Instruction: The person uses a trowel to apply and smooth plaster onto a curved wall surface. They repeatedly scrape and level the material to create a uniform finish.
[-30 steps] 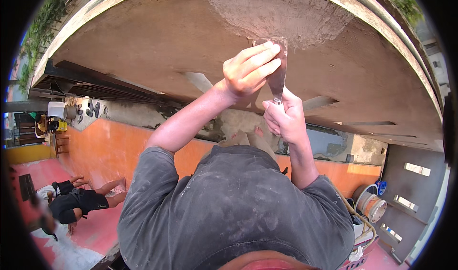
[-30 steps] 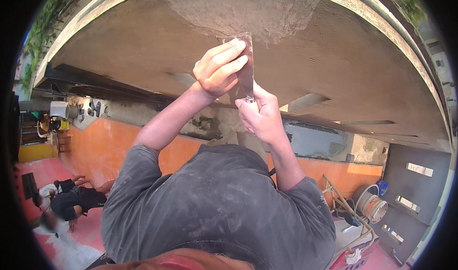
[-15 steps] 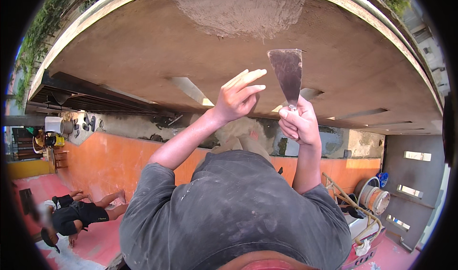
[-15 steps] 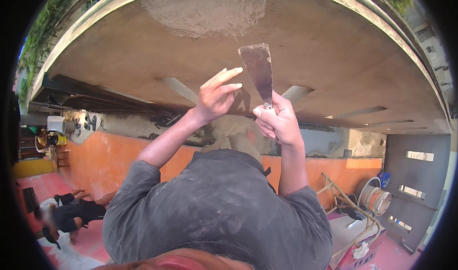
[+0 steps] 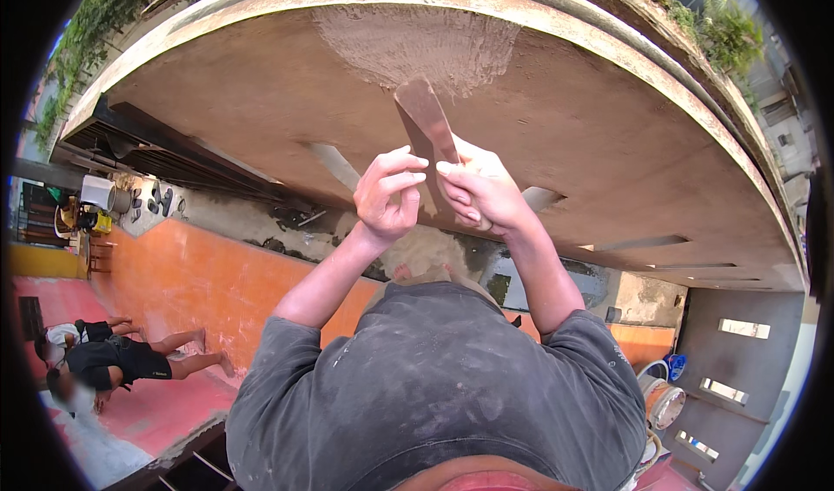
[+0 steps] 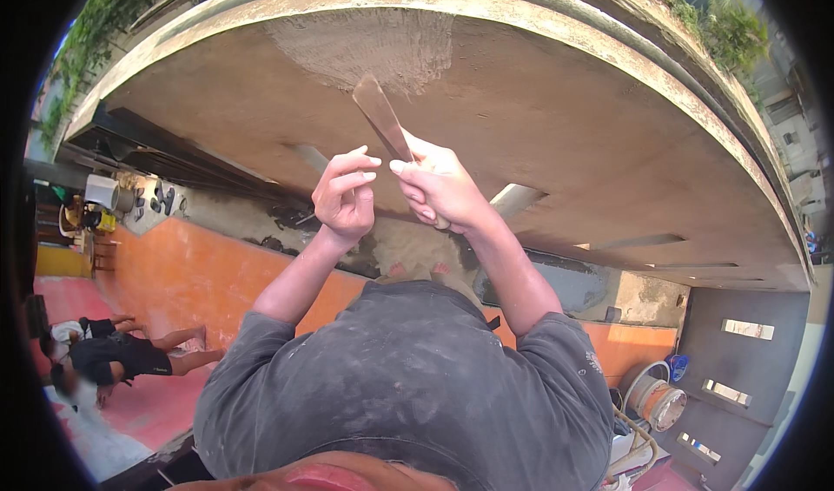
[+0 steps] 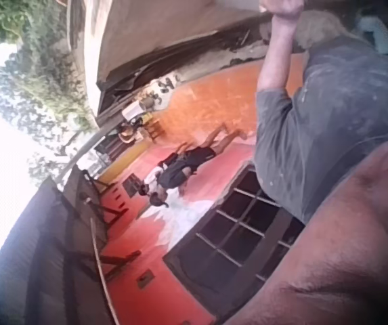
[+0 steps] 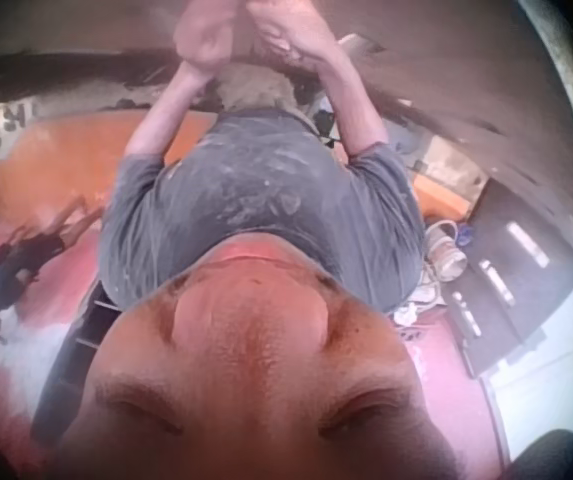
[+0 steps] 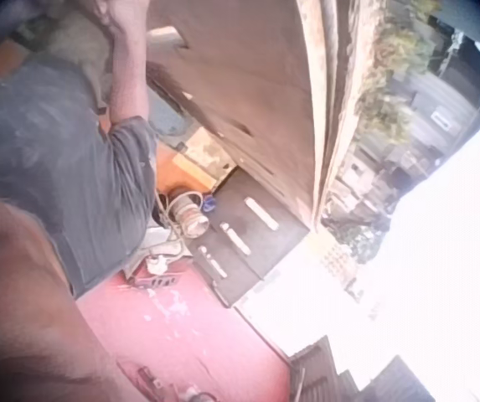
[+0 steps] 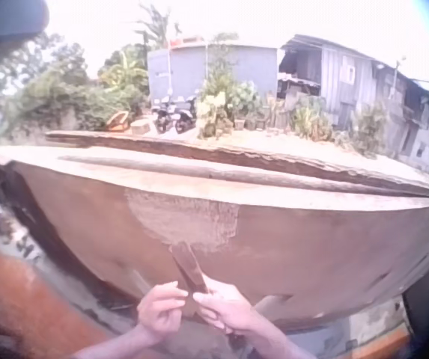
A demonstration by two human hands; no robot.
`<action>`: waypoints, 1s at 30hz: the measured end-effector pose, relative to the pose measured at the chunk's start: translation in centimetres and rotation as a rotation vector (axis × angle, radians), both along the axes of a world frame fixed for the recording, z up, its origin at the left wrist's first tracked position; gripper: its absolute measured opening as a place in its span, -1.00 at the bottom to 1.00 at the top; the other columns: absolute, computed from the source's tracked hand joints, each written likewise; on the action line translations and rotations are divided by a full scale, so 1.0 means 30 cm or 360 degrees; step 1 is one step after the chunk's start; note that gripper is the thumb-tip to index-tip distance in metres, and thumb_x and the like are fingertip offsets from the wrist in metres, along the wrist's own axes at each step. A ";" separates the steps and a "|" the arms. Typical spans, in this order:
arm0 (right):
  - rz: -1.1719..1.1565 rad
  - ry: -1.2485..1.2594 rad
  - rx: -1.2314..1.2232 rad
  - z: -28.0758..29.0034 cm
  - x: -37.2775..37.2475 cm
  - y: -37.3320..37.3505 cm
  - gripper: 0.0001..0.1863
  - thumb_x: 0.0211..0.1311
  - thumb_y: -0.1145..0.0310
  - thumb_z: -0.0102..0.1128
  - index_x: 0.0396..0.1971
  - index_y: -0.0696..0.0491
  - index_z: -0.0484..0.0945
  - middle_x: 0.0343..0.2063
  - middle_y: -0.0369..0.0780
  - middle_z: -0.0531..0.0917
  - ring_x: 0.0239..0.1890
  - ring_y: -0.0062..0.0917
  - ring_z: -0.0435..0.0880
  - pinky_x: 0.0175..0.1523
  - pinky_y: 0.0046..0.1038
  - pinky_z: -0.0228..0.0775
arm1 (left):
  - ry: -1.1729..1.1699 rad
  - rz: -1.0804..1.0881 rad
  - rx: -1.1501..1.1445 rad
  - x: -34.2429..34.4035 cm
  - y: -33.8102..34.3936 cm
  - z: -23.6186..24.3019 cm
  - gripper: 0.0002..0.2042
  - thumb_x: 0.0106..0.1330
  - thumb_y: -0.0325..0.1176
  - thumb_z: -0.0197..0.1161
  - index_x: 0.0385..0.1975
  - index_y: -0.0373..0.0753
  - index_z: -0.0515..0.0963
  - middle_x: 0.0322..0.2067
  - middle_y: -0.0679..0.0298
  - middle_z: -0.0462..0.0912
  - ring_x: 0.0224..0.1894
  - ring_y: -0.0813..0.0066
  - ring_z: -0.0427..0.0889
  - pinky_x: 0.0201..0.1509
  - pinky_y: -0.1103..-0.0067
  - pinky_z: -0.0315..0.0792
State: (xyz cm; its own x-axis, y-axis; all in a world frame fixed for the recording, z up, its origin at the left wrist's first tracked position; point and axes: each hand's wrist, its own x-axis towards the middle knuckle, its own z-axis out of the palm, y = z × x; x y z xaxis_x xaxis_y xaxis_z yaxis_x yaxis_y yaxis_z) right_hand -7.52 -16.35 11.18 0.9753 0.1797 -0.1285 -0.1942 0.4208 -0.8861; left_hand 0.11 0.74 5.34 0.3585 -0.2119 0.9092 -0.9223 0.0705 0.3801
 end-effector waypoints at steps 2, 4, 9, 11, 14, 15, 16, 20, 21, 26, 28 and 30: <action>0.0076 -0.0070 0.0086 -0.020 0.056 0.045 -0.50 0.51 0.40 0.05 0.39 0.10 0.28 -0.70 -0.44 0.33 -0.78 -0.82 0.25 -0.70 -0.69 0.12 | -0.0011 0.0085 -0.0009 -0.022 -0.021 0.007 -0.81 0.18 -0.69 0.15 -0.24 -0.31 0.52 -0.25 0.03 0.70 -0.20 0.12 0.70 0.08 0.18 0.62; 0.0036 -0.0073 0.0071 -0.041 0.030 0.014 -0.49 0.50 0.41 0.07 0.39 0.10 0.28 -0.70 -0.43 0.33 -0.78 -0.81 0.25 -0.70 -0.69 0.13 | 0.0013 0.0174 -0.0059 -0.047 -0.036 0.012 -0.79 0.12 -0.71 0.18 -0.27 -0.29 0.54 -0.26 0.07 0.72 -0.23 0.12 0.69 0.05 0.22 0.62; 0.0086 0.0016 -0.0339 -0.042 -0.174 -0.154 -0.32 0.49 0.39 0.11 0.54 0.03 0.13 -0.72 -0.45 0.32 -0.75 -0.81 0.23 -0.64 -0.68 0.15 | 0.0278 0.0138 0.0024 -0.046 0.042 -0.120 -0.76 0.14 -0.77 0.11 -0.27 -0.31 0.54 -0.24 0.04 0.69 -0.16 0.14 0.68 -0.05 0.32 0.62; 0.0109 0.0017 -0.0492 -0.035 -0.242 -0.171 -0.27 0.47 0.37 0.13 0.56 0.00 0.06 -0.70 -0.47 0.33 -0.73 -0.82 0.24 -0.61 -0.67 0.15 | 0.0534 0.0040 0.0026 -0.029 0.044 -0.176 -0.78 0.19 -0.76 0.09 -0.26 -0.33 0.55 -0.23 0.04 0.69 -0.15 0.18 0.68 -0.02 0.38 0.59; -0.0042 0.0013 -0.0364 -0.065 -0.287 -0.125 -0.23 0.39 0.37 0.22 0.55 -0.11 0.13 -0.55 -0.44 0.39 -0.68 -0.82 0.27 -0.59 -0.65 0.22 | 0.0902 -0.0369 0.0142 0.008 0.002 -0.204 -0.78 0.32 -0.66 0.14 -0.06 -0.36 0.54 -0.09 0.07 0.67 -0.08 0.28 0.67 0.10 0.44 0.55; -0.0091 0.0019 -0.0288 -0.081 -0.285 -0.100 -0.21 0.38 0.40 0.23 0.56 -0.10 0.11 -0.53 -0.44 0.40 -0.69 -0.83 0.29 -0.60 -0.68 0.22 | 0.1136 -0.0572 0.0156 -0.003 -0.024 -0.204 -0.75 0.35 -0.63 0.16 0.01 -0.37 0.52 -0.06 0.08 0.65 -0.05 0.30 0.66 0.12 0.44 0.54; -0.0145 -0.0006 -0.0253 -0.089 -0.280 -0.061 -0.25 0.40 0.38 0.22 0.54 -0.05 0.16 -0.49 -0.43 0.39 -0.69 -0.83 0.32 -0.60 -0.68 0.23 | 0.1369 -0.0773 0.0178 -0.006 -0.036 -0.210 -0.71 0.37 -0.61 0.18 0.08 -0.37 0.50 -0.03 0.09 0.64 -0.02 0.31 0.66 0.15 0.44 0.53; -0.0124 -0.0121 -0.0105 -0.103 -0.244 0.106 -0.67 0.43 0.37 0.20 0.10 0.16 0.47 -0.47 -0.42 0.42 -0.70 -0.81 0.35 -0.61 -0.66 0.23 | 0.1552 -0.1401 0.0276 -0.013 -0.014 -0.182 -0.48 0.49 -0.08 0.22 0.22 -0.39 0.41 0.13 -0.05 0.60 0.09 0.22 0.64 0.22 0.30 0.51; -0.0142 -0.0134 -0.0051 -0.117 -0.238 0.154 -0.68 0.43 0.37 0.20 0.09 0.17 0.47 -0.48 -0.41 0.42 -0.71 -0.81 0.36 -0.61 -0.66 0.22 | 0.1612 -0.1477 0.0234 -0.020 0.006 -0.172 -0.40 0.44 0.03 0.25 0.21 -0.38 0.43 0.12 -0.07 0.60 0.10 0.19 0.63 0.22 0.28 0.52; -0.0237 -0.0190 0.0314 -0.189 -0.226 0.344 -0.66 0.45 0.39 0.11 0.17 0.09 0.47 -0.53 -0.38 0.49 -0.74 -0.76 0.41 -0.67 -0.67 0.23 | 0.1829 -0.1725 0.0259 -0.003 0.162 -0.168 -0.41 0.39 0.03 0.26 0.14 -0.42 0.46 0.12 -0.10 0.58 0.09 0.19 0.62 0.20 0.28 0.53; -0.0373 -0.0150 0.0321 -0.209 -0.222 0.410 -0.60 0.49 0.35 0.10 0.25 0.08 0.43 -0.52 -0.37 0.52 -0.72 -0.75 0.43 -0.64 -0.67 0.27 | 0.1879 -0.1734 0.0275 -0.003 0.232 -0.175 -0.41 0.39 0.02 0.25 0.14 -0.43 0.45 0.13 -0.12 0.56 0.10 0.20 0.62 0.20 0.27 0.53; -0.0493 -0.0141 0.0198 -0.230 -0.215 0.474 -0.56 0.52 0.31 0.09 0.32 0.06 0.39 -0.51 -0.36 0.53 -0.68 -0.75 0.47 -0.60 -0.67 0.31 | 0.1772 -0.1749 0.0302 -0.004 0.286 -0.176 -0.41 0.41 0.02 0.23 0.16 -0.41 0.44 0.15 -0.13 0.54 0.07 0.20 0.64 0.16 0.29 0.55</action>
